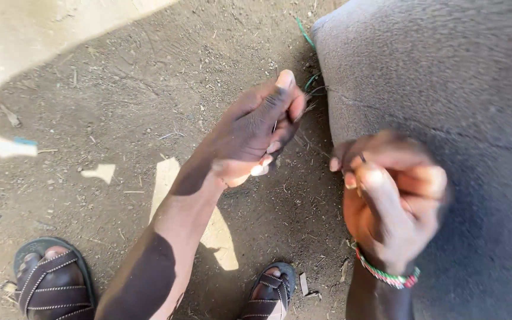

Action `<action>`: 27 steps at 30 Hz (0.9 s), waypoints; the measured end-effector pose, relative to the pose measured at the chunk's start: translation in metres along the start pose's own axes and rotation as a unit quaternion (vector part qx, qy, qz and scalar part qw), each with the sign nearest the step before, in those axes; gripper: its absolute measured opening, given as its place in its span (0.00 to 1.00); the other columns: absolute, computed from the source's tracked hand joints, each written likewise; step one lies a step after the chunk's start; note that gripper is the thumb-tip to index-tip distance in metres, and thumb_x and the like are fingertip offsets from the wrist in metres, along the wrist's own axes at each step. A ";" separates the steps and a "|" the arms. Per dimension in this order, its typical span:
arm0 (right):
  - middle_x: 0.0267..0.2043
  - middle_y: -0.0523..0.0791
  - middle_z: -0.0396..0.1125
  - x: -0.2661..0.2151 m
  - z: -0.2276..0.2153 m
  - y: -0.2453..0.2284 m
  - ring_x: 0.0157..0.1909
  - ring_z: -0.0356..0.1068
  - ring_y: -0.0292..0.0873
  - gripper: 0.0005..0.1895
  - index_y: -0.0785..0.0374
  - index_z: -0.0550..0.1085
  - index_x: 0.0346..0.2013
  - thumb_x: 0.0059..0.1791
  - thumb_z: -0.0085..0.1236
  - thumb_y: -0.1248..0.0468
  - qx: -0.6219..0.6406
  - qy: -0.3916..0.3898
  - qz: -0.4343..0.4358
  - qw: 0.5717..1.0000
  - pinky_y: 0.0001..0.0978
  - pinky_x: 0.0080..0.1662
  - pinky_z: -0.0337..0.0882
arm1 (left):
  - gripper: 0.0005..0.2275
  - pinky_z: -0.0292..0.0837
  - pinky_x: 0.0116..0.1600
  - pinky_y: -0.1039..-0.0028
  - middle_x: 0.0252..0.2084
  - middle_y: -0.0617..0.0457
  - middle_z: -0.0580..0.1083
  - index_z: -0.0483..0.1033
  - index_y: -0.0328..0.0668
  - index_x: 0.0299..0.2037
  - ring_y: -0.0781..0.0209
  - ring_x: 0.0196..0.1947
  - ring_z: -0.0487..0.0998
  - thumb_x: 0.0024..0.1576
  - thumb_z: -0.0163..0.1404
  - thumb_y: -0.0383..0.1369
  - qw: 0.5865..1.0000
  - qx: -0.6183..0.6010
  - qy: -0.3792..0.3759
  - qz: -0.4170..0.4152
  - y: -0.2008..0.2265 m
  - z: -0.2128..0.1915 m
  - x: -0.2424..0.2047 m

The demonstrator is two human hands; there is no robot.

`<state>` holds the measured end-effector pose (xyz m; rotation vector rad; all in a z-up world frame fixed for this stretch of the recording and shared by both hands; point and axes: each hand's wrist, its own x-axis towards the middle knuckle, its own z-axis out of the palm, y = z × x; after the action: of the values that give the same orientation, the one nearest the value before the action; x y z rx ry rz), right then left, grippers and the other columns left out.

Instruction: Hand-sewing a seam on a piece of upholstered furniture using a curved needle

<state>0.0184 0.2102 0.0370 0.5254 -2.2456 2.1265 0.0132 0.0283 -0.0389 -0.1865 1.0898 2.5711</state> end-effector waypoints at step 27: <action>0.21 0.41 0.53 -0.012 -0.023 0.005 0.25 0.55 0.32 0.08 0.67 0.72 0.28 0.48 0.64 0.72 0.155 0.001 0.017 0.988 0.28 0.35 0.71 | 0.09 0.60 0.17 0.95 0.19 0.64 0.63 0.69 0.40 0.42 0.84 0.15 0.63 0.73 0.44 0.34 0.847 -0.396 -0.297 -0.192 -0.047 0.011 -0.003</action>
<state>0.0234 0.2350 0.0317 0.4901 -1.9432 2.5085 0.0330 0.0662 -0.0623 0.1816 -0.2428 2.2836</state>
